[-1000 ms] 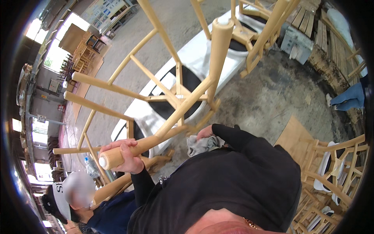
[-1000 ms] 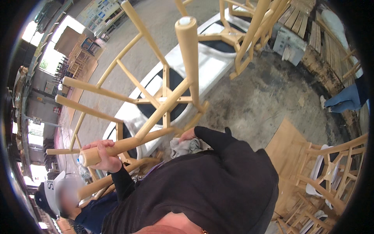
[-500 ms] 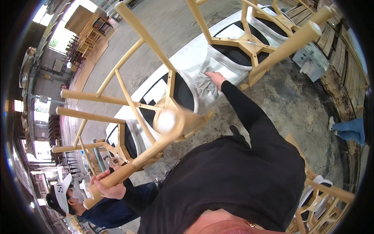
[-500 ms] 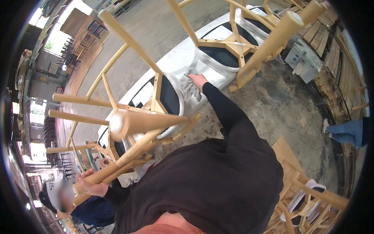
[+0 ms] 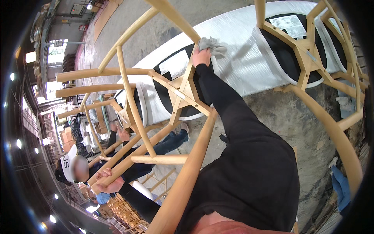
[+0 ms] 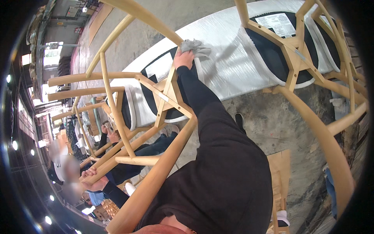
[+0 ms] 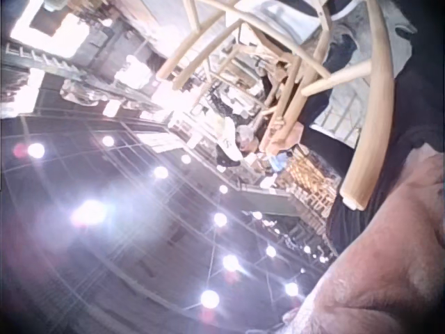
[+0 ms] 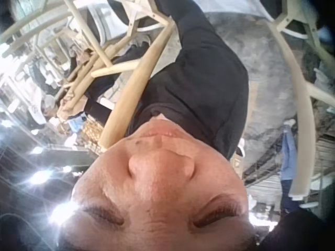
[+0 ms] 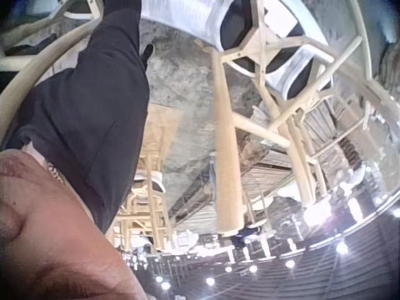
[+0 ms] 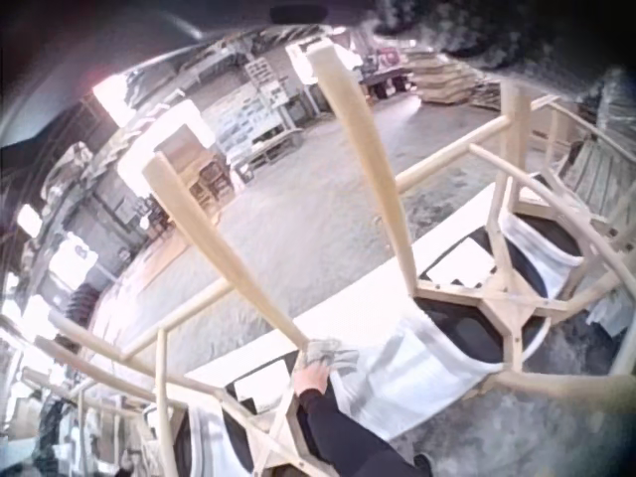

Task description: The person wipes the legs and frame of wooden chairs with a cloth in a workshop. They handle multiple chairs, moving them aside and wiping different parts of each chair's frame.

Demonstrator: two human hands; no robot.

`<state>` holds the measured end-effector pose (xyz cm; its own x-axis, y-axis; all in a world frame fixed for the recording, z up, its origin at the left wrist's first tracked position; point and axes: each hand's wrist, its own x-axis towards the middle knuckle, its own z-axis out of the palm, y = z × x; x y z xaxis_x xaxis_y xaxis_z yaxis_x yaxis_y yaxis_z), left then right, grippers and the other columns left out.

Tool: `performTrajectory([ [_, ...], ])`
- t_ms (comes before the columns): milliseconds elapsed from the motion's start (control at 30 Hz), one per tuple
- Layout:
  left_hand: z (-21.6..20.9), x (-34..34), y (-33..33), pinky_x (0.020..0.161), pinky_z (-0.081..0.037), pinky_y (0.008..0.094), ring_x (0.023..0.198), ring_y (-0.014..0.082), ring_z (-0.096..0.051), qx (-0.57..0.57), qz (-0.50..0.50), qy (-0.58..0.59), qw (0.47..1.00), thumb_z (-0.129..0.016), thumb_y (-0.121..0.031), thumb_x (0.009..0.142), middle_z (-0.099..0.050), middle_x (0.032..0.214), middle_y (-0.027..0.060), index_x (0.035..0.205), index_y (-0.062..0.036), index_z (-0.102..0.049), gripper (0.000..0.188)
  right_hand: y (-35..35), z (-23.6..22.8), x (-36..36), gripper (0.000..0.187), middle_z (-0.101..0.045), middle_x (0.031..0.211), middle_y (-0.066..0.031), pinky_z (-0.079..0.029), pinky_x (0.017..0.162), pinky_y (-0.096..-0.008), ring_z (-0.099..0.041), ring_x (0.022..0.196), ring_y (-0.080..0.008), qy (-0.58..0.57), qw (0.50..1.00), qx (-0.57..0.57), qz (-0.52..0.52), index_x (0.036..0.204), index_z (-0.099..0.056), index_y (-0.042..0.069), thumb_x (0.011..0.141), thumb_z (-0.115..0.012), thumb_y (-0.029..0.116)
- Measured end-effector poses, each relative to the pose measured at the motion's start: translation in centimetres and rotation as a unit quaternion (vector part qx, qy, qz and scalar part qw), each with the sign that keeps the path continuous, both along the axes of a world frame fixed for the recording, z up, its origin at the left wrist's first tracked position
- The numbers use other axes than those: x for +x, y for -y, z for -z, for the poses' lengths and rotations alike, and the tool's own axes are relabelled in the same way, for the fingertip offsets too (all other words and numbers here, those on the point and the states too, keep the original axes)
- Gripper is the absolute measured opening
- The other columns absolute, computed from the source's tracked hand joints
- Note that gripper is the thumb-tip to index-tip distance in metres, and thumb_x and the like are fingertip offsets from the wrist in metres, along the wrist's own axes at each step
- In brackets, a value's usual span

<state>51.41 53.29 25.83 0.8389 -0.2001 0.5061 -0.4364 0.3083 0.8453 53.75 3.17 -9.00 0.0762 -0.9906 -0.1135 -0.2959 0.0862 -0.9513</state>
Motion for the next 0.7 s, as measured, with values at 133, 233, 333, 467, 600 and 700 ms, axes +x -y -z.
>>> performTrajectory([
  [133, -0.2, -1.4, -0.6, 0.067, -0.044, 0.0332, 0.065, 0.0204, -0.051, 0.016, -0.042, 0.005, 0.999, -0.057, -0.052, 0.087, -0.051, 0.072, 0.0078, 0.101, -0.0029, -0.059, 0.050, -9.2, 0.2, -3.7, 0.041, -0.053, 0.117, -0.0272, -0.048, 0.093, -0.0477, -0.052, 0.114, -0.0410, -0.049, 0.974, 0.052, -0.216, 0.105, -0.062, -0.004, 0.088, -0.058, 0.033],
  [233, 0.5, -1.7, -0.7, 0.065, -0.043, 0.0332, 0.063, 0.0204, -0.050, -0.008, -0.070, -0.010, 0.997, -0.055, -0.050, 0.089, -0.051, 0.071, 0.0081, 0.098, -0.0036, -0.059, 0.048, -14.5, -0.6, -10.2, 0.040, -0.058, 0.112, -0.0276, -0.049, 0.088, -0.0484, -0.060, 0.101, -0.0431, -0.126, 0.904, -0.019, -0.409, 0.107, -0.061, -0.003, 0.085, -0.059, 0.031],
  [333, 0.4, -1.1, -0.9, 0.064, -0.041, 0.0324, 0.061, 0.0196, -0.049, -0.020, -0.065, -0.010, 0.998, -0.054, -0.050, 0.091, -0.052, 0.071, 0.0075, 0.097, -0.0036, -0.058, 0.047, -11.0, 0.2, -14.7, 0.047, -0.064, 0.104, -0.0277, -0.051, 0.087, -0.0465, -0.063, 0.098, -0.0401, -0.176, 0.749, -0.005, -0.639, 0.100, -0.066, -0.005, 0.082, -0.060, 0.038],
  [467, 0.2, -0.8, -0.2, 0.063, -0.041, 0.0322, 0.060, 0.0191, -0.049, -0.040, -0.062, -0.013, 0.997, -0.051, -0.050, 0.092, -0.052, 0.071, 0.0073, 0.099, -0.0037, -0.058, 0.047, -2.6, 2.0, -11.0, 0.066, -0.066, 0.097, -0.0333, -0.053, 0.082, -0.0438, -0.068, 0.090, -0.0402, -0.191, 0.822, 0.025, -0.536, 0.097, -0.068, -0.010, 0.075, -0.064, 0.053],
  [600, 0.3, -1.8, -1.6, 0.065, -0.042, 0.0341, 0.060, 0.0182, -0.049, -0.024, -0.069, -0.009, 0.997, -0.049, -0.051, 0.092, -0.053, 0.070, 0.0068, 0.102, -0.0019, -0.060, 0.051, 4.0, -1.3, -3.4, 0.051, -0.066, 0.097, -0.0317, -0.049, 0.083, -0.0492, -0.065, 0.098, -0.0426, 0.012, 0.983, 0.084, -0.161, 0.099, -0.066, -0.009, 0.086, -0.058, 0.040],
  [700, 0.3, 1.0, 0.7, 0.066, -0.042, 0.0348, 0.061, 0.0182, -0.049, -0.018, -0.049, -0.001, 0.999, -0.050, -0.051, 0.091, -0.052, 0.070, 0.0070, 0.102, -0.0020, -0.060, 0.051, 3.3, 0.1, 1.0, 0.057, -0.047, 0.128, -0.0328, -0.039, 0.103, -0.0488, -0.047, 0.121, -0.0454, -0.024, 0.995, 0.092, -0.026, 0.123, -0.052, -0.011, 0.094, -0.050, 0.038],
])
